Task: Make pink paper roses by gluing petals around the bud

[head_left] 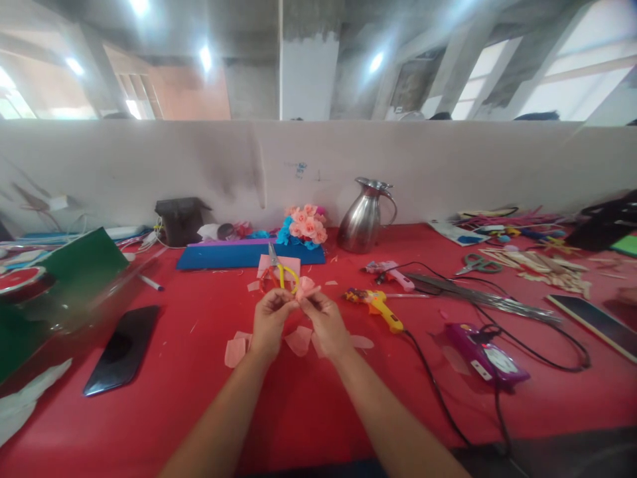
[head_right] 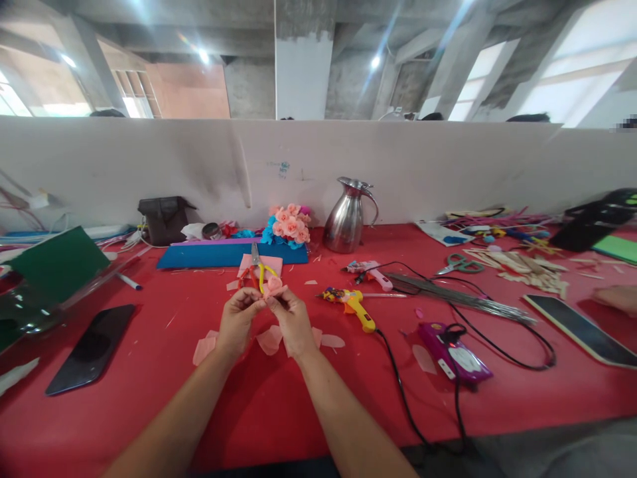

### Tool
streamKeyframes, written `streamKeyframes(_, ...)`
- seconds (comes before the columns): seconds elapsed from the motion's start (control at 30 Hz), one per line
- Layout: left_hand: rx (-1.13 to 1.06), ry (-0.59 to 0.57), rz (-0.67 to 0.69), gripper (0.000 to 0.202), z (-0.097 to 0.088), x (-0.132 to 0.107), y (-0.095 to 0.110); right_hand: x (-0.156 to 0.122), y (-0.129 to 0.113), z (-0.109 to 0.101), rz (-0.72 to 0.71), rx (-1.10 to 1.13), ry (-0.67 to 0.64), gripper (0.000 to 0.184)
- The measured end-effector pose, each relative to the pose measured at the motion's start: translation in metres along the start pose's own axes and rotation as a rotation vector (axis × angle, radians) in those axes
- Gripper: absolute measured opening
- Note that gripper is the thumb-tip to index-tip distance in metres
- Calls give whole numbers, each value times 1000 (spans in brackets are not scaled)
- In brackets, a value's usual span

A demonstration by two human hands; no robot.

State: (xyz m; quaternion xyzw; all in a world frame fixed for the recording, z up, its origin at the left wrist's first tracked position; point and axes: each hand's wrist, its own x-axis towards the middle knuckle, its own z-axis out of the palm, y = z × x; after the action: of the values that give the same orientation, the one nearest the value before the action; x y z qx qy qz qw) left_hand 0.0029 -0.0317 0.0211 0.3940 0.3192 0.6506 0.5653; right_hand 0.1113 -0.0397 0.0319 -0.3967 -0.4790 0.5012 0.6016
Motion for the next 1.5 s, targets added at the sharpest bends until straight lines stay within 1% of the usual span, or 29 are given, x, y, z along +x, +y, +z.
streamKeyframes(0.17,-48,-16,-37,19,0,0,0,1,2,-2,28,21,6,19)
streamKeyframes(0.27,-75,-23,-64,20,0,0,0,1,4,-4,15,1,-8,19)
streamKeyframes(0.4,-79,-79,-99,23,-2,0,1,-2,-1,-6,-55,-64,-62,16)
streamKeyframes(0.5,-71,-141,-69,16,-5,0,4,-5,-7,-5,-131,-86,-108,15)
streamKeyframes(0.6,-80,-169,-71,15,-8,1,5,-7,-10,-4,-156,-72,-150,17)
streamKeyframes(0.73,-74,-163,-114,17,-9,3,5,-6,-5,-4,-141,-50,-159,14)
streamKeyframes(0.97,-140,-156,-171,19,-9,4,3,-3,2,-3,-133,-66,-56,11)
streamKeyframes(1.1,-150,-171,-192,21,-10,4,2,-2,1,-2,-123,-79,-29,11)
streamKeyframes(1.3,-126,-188,-218,21,-8,2,1,-1,2,-4,-47,-71,-40,14)
streamKeyframes(1.4,-115,-185,-217,16,-7,0,1,1,8,-5,-2,-31,-46,18)
streamKeyframes(1.5,-92,-191,-203,12,-6,0,1,2,15,-6,8,0,-54,18)
